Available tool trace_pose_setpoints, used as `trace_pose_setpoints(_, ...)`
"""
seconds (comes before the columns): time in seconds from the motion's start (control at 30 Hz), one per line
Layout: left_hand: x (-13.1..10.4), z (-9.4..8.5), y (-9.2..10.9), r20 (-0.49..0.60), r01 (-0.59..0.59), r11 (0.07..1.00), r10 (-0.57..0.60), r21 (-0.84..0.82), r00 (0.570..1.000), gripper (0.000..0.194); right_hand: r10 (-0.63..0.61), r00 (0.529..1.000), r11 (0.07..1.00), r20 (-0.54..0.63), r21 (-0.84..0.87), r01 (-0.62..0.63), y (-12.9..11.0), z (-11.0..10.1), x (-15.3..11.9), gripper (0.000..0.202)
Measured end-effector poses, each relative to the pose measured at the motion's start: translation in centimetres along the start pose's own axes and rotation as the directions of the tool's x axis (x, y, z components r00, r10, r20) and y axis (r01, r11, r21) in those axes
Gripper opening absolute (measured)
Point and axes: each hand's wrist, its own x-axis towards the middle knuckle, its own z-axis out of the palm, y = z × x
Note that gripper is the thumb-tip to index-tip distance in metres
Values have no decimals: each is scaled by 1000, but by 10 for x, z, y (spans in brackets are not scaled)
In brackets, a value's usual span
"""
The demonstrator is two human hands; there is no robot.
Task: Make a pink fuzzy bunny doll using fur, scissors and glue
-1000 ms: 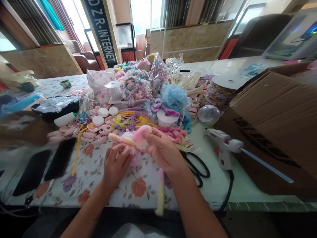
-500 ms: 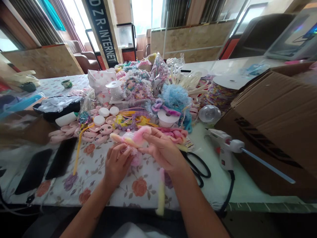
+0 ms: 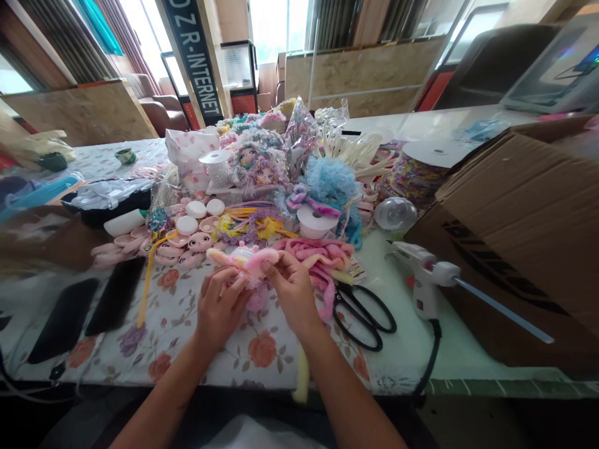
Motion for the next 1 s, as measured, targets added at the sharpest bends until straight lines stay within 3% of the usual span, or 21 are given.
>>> trace_pose_setpoints(0.33,1,0,0,-8,9,1000,-9,-13,1000,24,-125,992,990,-33,-62,123,22,5,-3,20)
trace_pose_setpoints(0.83,1,1,-1,-18,7,1000,-8,-15,1000,26,-153,983,979,-104,-154,136,17,16,-10,15)
trace_pose_setpoints(1.0,1,1,-1,-18,3,1000,-3,-19,1000,27,-230,969,947,-87,-248,203,16,17,-9,12)
